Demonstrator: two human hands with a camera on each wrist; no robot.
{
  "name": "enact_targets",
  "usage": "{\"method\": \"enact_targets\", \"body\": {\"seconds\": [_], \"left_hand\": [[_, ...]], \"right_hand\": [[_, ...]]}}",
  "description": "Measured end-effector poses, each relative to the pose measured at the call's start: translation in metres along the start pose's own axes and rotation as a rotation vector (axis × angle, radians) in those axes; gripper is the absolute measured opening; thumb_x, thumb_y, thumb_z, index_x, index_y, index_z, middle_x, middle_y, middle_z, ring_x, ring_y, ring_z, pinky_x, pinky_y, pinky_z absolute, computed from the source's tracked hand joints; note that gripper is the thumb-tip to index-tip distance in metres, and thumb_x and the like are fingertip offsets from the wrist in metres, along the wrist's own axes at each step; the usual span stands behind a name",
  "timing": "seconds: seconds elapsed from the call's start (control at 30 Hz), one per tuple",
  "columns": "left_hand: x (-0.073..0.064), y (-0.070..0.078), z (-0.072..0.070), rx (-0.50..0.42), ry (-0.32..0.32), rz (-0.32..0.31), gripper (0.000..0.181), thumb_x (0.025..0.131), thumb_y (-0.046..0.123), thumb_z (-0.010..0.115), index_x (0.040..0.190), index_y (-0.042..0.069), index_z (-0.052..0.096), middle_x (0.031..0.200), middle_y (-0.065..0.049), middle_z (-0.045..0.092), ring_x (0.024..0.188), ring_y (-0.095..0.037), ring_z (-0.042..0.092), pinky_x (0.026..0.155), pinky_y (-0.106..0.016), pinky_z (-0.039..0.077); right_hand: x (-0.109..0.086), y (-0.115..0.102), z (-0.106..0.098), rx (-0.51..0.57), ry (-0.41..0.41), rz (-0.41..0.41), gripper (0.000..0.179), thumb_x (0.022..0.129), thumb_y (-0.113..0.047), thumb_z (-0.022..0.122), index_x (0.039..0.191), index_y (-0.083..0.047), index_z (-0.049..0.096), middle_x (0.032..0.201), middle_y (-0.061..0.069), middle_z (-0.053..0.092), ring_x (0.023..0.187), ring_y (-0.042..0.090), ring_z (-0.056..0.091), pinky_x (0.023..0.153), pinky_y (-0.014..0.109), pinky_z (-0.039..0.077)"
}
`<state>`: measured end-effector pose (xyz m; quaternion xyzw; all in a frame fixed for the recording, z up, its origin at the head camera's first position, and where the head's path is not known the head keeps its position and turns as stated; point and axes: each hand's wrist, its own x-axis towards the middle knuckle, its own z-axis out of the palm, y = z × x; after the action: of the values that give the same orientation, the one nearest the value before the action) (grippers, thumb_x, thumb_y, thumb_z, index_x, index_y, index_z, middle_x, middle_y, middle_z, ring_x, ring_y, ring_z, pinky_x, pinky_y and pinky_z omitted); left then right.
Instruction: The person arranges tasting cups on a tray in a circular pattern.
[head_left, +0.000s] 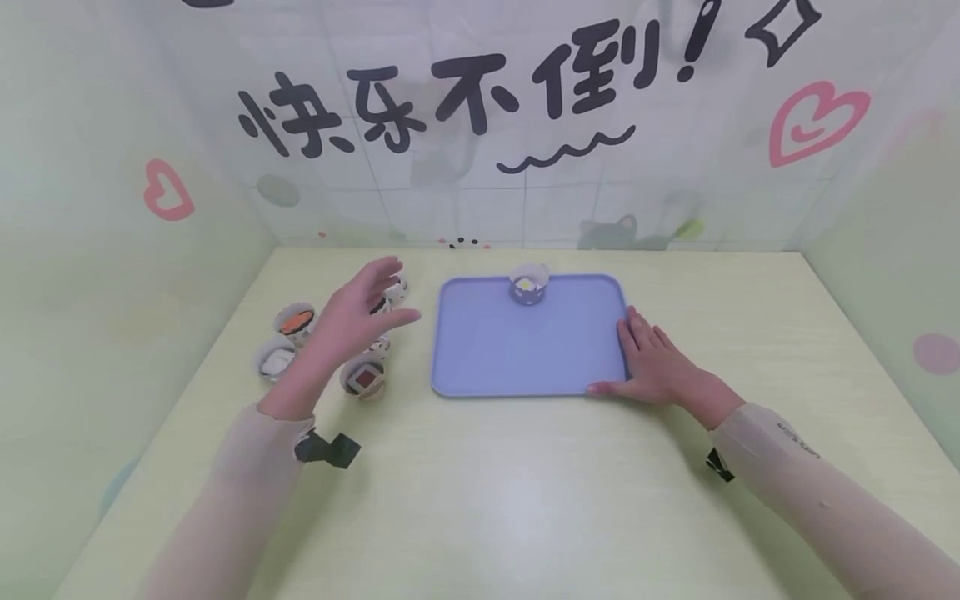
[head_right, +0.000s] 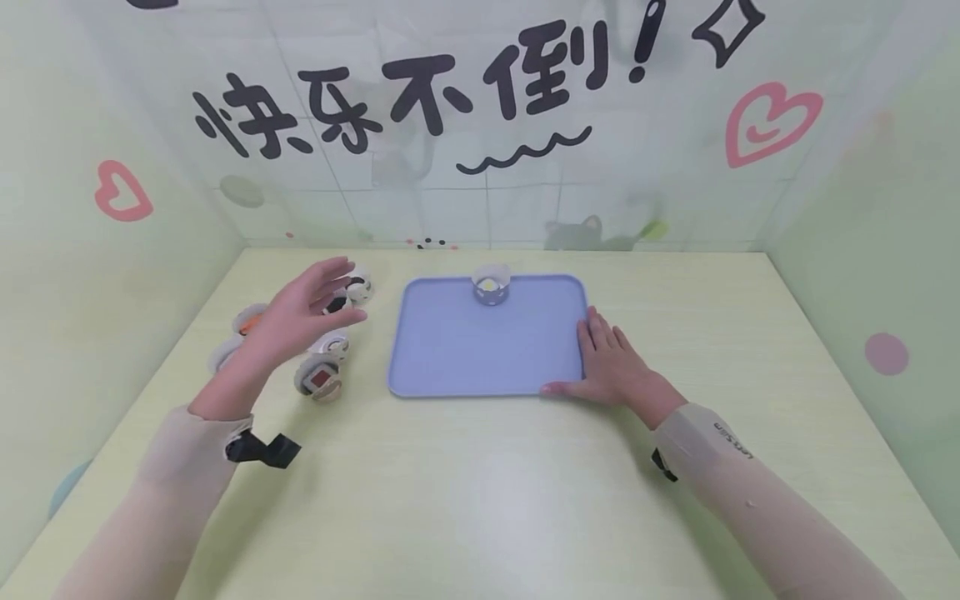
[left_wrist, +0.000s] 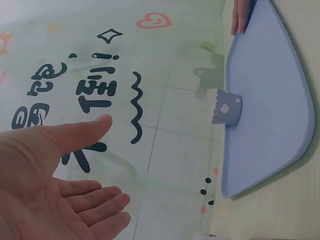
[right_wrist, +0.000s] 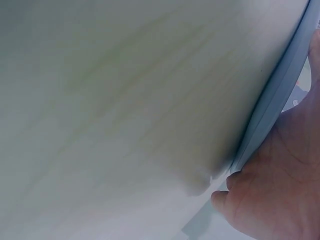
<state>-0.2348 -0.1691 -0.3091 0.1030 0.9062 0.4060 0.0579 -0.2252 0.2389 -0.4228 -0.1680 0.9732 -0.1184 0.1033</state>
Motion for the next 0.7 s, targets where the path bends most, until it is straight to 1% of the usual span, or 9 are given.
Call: {"method": "enact_targets", "body": {"seconds": [0.13, 0.3, 0.47, 0.57, 0.63, 0.7], "left_hand": [[-0.009, -0.012, -0.004, -0.007, 0.007, -0.024, 0.081, 0.094, 0.025, 0.070, 0.157, 0.007, 0.024, 0.161, -0.017, 0.034, 0.149, -0.036, 0.033, 0.123, -0.048, 0.029], [-0.018, -0.029, -0.007, -0.033, 0.011, -0.014, 0.078, 0.095, 0.023, 0.069, 0.156, 0.004, 0.025, 0.159, -0.021, 0.034, 0.149, -0.037, 0.032, 0.124, -0.049, 0.029], [-0.027, -0.048, -0.008, -0.016, 0.018, -0.033, 0.077, 0.094, 0.024, 0.069, 0.155, 0.001, 0.028, 0.155, -0.026, 0.038, 0.146, -0.041, 0.034, 0.123, -0.052, 0.029], [-0.032, -0.058, -0.008, -0.006, 0.027, -0.045, 0.075, 0.093, 0.023, 0.070, 0.152, -0.001, 0.031, 0.152, -0.027, 0.041, 0.145, -0.042, 0.036, 0.121, -0.053, 0.030], [-0.036, -0.065, -0.008, -0.012, 0.037, -0.044, 0.073, 0.093, 0.020, 0.071, 0.151, -0.002, 0.033, 0.152, -0.027, 0.041, 0.145, -0.043, 0.036, 0.121, -0.054, 0.031], [-0.040, -0.071, -0.009, -0.005, 0.048, -0.042, 0.070, 0.092, 0.020, 0.072, 0.150, 0.000, 0.036, 0.153, -0.026, 0.042, 0.144, -0.043, 0.037, 0.120, -0.055, 0.031]], "right_hand": [[0.000, 0.000, 0.000, 0.003, 0.001, -0.001, 0.123, 0.082, -0.069, 0.065, 0.152, 0.016, 0.009, 0.161, 0.037, -0.002, 0.151, 0.051, 0.004, 0.123, 0.065, 0.011], [0.000, 0.001, 0.000, 0.000, -0.001, 0.003, 0.123, 0.082, -0.069, 0.064, 0.153, 0.015, 0.009, 0.161, 0.036, -0.003, 0.151, 0.051, 0.004, 0.123, 0.065, 0.011], [0.000, 0.000, 0.000, 0.006, -0.003, 0.001, 0.123, 0.082, -0.069, 0.065, 0.153, 0.015, 0.009, 0.161, 0.036, -0.003, 0.151, 0.051, 0.004, 0.123, 0.065, 0.010], [0.000, 0.000, 0.000, 0.005, -0.002, 0.001, 0.123, 0.082, -0.069, 0.065, 0.152, 0.015, 0.010, 0.161, 0.036, -0.002, 0.151, 0.051, 0.004, 0.123, 0.065, 0.010], [0.000, 0.000, 0.000, 0.003, 0.000, 0.000, 0.122, 0.082, -0.069, 0.065, 0.152, 0.016, 0.010, 0.161, 0.037, -0.002, 0.151, 0.051, 0.005, 0.123, 0.065, 0.011], [0.000, 0.000, 0.000, 0.005, 0.002, -0.001, 0.122, 0.082, -0.068, 0.065, 0.152, 0.016, 0.010, 0.161, 0.037, -0.002, 0.151, 0.051, 0.005, 0.123, 0.065, 0.011]]}}
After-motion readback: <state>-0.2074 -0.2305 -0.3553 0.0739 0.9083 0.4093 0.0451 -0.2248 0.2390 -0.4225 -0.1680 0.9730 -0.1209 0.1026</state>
